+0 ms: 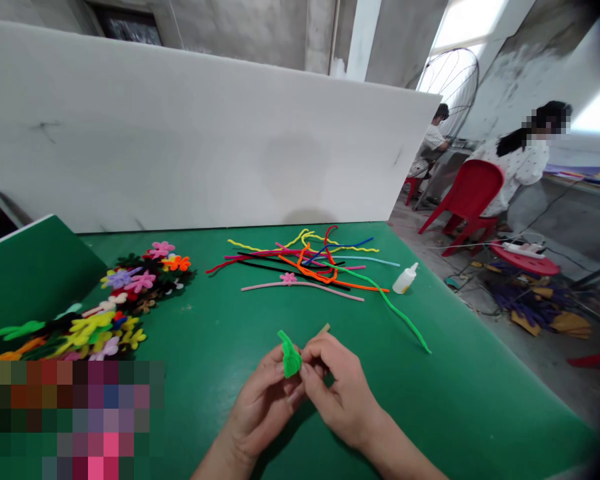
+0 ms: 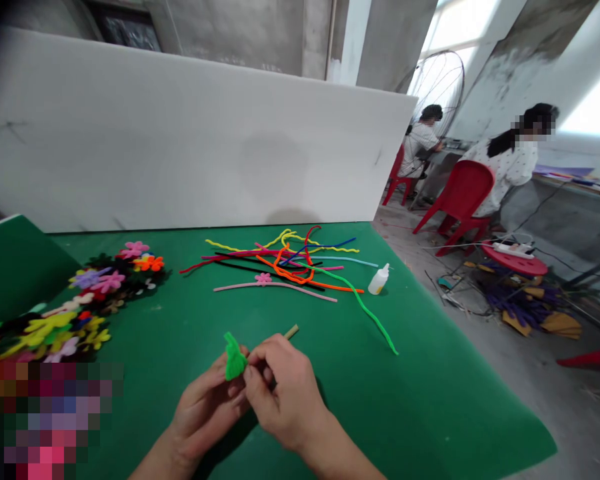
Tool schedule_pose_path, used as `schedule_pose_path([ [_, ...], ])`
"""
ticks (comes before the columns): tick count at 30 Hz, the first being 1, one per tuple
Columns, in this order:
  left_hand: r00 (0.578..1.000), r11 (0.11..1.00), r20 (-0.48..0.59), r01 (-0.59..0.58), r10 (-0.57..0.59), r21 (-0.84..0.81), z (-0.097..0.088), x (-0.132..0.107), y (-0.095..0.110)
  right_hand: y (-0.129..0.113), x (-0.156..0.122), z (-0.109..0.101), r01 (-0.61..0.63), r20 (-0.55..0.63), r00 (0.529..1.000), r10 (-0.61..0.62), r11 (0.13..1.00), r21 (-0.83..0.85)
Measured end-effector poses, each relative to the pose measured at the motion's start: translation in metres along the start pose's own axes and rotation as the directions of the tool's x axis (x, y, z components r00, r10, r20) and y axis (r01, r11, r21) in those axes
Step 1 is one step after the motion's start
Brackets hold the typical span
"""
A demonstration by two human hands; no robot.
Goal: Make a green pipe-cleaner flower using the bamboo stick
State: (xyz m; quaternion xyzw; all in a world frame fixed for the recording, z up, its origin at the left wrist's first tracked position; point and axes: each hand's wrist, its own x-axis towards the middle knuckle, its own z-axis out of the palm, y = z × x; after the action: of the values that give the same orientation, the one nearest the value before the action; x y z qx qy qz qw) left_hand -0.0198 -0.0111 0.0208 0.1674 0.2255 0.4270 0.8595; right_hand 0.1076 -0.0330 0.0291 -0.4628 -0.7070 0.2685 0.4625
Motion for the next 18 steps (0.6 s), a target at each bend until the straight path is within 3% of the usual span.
schedule_pose_path([
  [4,1.0,1.0,0.021,0.006,-0.006,0.022,-0.001,0.0,-0.001,0.001,0.0,0.0,0.039,0.01,0.999,-0.038,0.996,-0.081],
  [9,0.999,1.0,0.031,0.015,-0.015,-0.002,-0.001,0.0,-0.001,0.002,0.001,0.005,0.07,-0.057,0.995,-0.082,0.98,-0.188],
  [18,1.0,1.0,0.014,0.006,-0.006,0.013,0.002,0.001,-0.001,0.006,-0.001,0.011,0.066,-0.11,0.99,-0.092,0.973,-0.222],
])
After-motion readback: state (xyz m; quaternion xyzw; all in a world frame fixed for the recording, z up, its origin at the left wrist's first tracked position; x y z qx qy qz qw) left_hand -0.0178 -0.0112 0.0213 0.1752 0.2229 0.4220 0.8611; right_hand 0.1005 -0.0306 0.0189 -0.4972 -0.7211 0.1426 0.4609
